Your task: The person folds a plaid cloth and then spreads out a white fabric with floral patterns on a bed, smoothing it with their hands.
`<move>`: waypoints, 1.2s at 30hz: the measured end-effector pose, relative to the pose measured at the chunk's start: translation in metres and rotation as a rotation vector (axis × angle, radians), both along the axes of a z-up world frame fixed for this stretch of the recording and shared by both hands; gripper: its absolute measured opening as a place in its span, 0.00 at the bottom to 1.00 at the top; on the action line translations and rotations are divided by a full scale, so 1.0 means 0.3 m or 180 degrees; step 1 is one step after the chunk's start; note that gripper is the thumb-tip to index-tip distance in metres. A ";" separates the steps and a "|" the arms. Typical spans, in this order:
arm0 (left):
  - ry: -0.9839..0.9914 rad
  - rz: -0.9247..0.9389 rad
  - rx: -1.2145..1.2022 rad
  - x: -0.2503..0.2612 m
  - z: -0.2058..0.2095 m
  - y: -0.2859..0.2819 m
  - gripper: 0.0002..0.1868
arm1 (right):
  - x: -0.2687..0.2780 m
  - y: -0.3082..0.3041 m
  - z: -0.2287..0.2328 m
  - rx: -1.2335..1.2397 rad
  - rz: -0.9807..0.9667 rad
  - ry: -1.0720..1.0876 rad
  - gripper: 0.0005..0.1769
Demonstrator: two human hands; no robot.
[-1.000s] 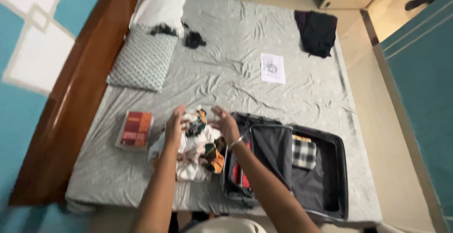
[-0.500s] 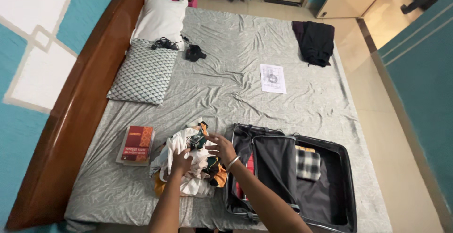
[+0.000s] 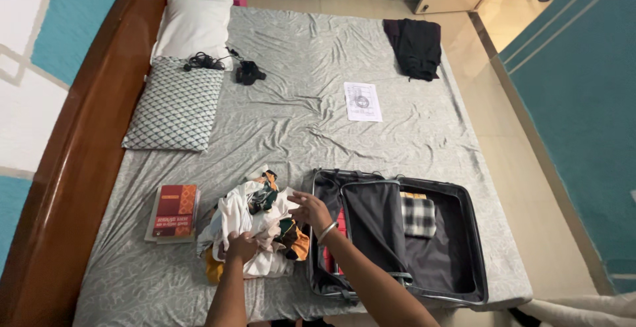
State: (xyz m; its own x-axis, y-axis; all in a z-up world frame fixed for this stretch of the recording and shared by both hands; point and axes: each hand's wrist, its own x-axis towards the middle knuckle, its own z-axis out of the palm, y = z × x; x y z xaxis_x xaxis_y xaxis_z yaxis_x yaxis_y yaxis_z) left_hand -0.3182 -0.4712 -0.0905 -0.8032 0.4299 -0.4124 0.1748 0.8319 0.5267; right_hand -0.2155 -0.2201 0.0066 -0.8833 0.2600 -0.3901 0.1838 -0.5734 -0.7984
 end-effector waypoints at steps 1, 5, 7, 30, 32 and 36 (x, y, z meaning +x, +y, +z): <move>0.0014 0.0004 -0.0002 0.013 0.045 0.003 0.28 | 0.010 -0.004 -0.008 0.0015 -0.0028 0.0005 0.28; 0.0043 -0.0616 -0.0122 0.029 0.142 0.031 0.28 | 0.048 -0.003 -0.045 0.0050 -0.0164 0.0011 0.27; 0.0119 -0.0672 -0.0015 0.042 0.145 0.024 0.31 | 0.061 -0.001 -0.067 0.0002 -0.0217 0.0017 0.26; -0.0212 -0.1108 -0.1138 -0.066 -0.083 0.038 0.36 | 0.214 0.032 -0.099 0.0164 -0.0796 -0.0053 0.23; -0.0051 -0.0270 -0.0637 -0.060 0.001 0.036 0.32 | 0.210 0.047 -0.109 0.0154 -0.0785 -0.0163 0.23; 0.0394 0.0713 0.0166 -0.041 0.158 0.032 0.24 | 0.210 0.068 -0.125 0.0203 -0.0750 -0.0054 0.24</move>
State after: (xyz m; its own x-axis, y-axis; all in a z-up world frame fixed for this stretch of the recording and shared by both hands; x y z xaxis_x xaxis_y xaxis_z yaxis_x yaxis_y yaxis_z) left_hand -0.3305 -0.4618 -0.0431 -0.9238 0.2536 -0.2869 0.0551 0.8294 0.5559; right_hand -0.1525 -0.1996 -0.0309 -0.7889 0.4827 -0.3804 0.0646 -0.5505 -0.8323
